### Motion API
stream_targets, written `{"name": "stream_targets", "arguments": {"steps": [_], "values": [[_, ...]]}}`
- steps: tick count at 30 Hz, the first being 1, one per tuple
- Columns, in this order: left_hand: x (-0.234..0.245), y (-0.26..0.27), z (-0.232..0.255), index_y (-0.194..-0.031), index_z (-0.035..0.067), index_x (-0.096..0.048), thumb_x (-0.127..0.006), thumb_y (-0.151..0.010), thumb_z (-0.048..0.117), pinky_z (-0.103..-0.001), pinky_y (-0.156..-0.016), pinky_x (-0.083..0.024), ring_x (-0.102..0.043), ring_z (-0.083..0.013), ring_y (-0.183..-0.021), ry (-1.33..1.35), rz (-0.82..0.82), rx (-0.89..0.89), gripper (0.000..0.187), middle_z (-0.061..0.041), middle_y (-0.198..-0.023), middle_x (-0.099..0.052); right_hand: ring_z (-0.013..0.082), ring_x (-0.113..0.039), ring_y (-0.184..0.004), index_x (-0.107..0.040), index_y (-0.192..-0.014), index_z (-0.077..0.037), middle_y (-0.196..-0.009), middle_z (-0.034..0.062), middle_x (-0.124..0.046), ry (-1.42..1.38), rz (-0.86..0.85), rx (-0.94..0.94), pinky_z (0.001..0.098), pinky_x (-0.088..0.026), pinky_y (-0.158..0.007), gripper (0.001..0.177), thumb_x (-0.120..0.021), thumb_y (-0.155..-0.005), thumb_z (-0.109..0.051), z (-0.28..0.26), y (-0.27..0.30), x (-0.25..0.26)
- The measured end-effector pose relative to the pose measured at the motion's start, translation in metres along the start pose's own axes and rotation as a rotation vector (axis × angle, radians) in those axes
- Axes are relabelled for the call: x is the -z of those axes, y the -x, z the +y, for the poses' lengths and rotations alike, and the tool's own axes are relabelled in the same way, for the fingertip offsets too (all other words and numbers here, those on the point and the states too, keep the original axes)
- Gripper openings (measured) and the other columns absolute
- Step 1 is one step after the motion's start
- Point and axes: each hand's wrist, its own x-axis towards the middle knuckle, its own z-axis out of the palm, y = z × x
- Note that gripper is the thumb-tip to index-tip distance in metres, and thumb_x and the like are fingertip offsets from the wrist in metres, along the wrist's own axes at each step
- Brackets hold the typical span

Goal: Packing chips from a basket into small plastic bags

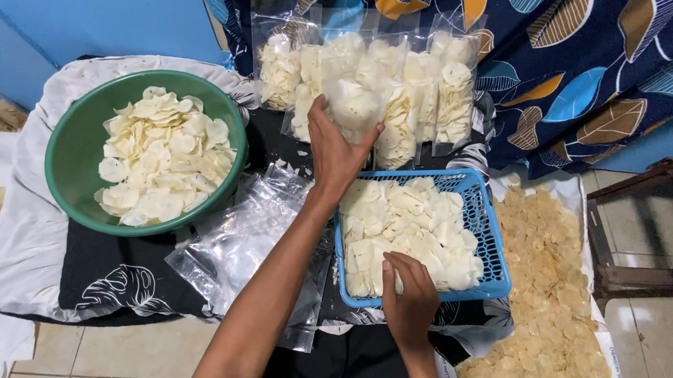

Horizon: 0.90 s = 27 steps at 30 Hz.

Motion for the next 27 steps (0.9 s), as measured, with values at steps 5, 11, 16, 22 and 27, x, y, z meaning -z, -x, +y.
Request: {"name": "stream_targets", "arguments": {"steps": [5,11,16,22,27], "values": [[-0.048,0.003,-0.037,-0.139,-0.013,-0.03,-0.089,-0.072,0.038,-0.052,-0.101,-0.043,-0.052,-0.0436,-0.111,-0.083,-0.096,0.076,0.103,-0.029,-0.123,-0.047,0.0194,-0.07,-0.081,-0.076,-0.101,-0.007,-0.097,0.0013,-0.075,0.066,0.008,0.031,0.0314,-0.053,-0.072,0.013,-0.069,-0.089,-0.008,0.003,0.002,-0.002],[-0.056,0.003,-0.044,-0.148,-0.012,-0.022,-0.095,-0.067,0.041,-0.052,-0.107,-0.04,-0.047,-0.0446,-0.122,-0.197,-0.164,0.093,0.12,-0.031,-0.136,-0.041,0.018,-0.067,-0.075,-0.075,-0.099,-0.01,-0.092,-0.0006,-0.075,0.128,-0.025,0.036,0.0314,-0.05,-0.066,0.012,-0.068,-0.089,-0.009,0.014,0.007,-0.007],[-0.044,0.016,-0.047,-0.154,-0.011,-0.01,-0.096,-0.067,0.047,-0.055,-0.114,-0.031,-0.036,-0.0517,-0.135,-0.305,-0.207,0.024,0.135,-0.04,-0.15,-0.031,0.0207,-0.069,-0.078,-0.076,-0.098,-0.009,-0.093,0.0,-0.075,0.1,-0.034,0.047,0.033,-0.051,-0.07,0.012,-0.066,-0.091,-0.011,0.01,0.007,-0.004],[0.042,0.077,0.008,-0.154,-0.007,-0.02,-0.081,-0.083,0.039,-0.052,-0.12,-0.031,-0.031,-0.0449,-0.148,-0.049,-0.159,-0.042,0.104,-0.03,-0.158,-0.031,0.0242,-0.07,-0.085,-0.078,-0.099,-0.011,-0.097,0.0021,-0.076,0.142,-0.078,0.0,0.0351,-0.052,-0.074,0.018,-0.061,-0.097,-0.018,0.022,0.015,-0.01],[0.143,0.142,0.026,-0.141,-0.012,-0.037,-0.077,-0.086,0.029,-0.052,-0.113,-0.035,-0.04,-0.0453,-0.136,-0.313,0.03,0.209,0.08,-0.032,-0.145,-0.041,0.0199,-0.064,-0.072,-0.076,-0.099,-0.01,-0.09,0.002,-0.073,0.096,-0.012,0.028,0.0324,-0.049,-0.062,0.009,-0.068,-0.096,-0.012,0.021,0.017,-0.01]]}}
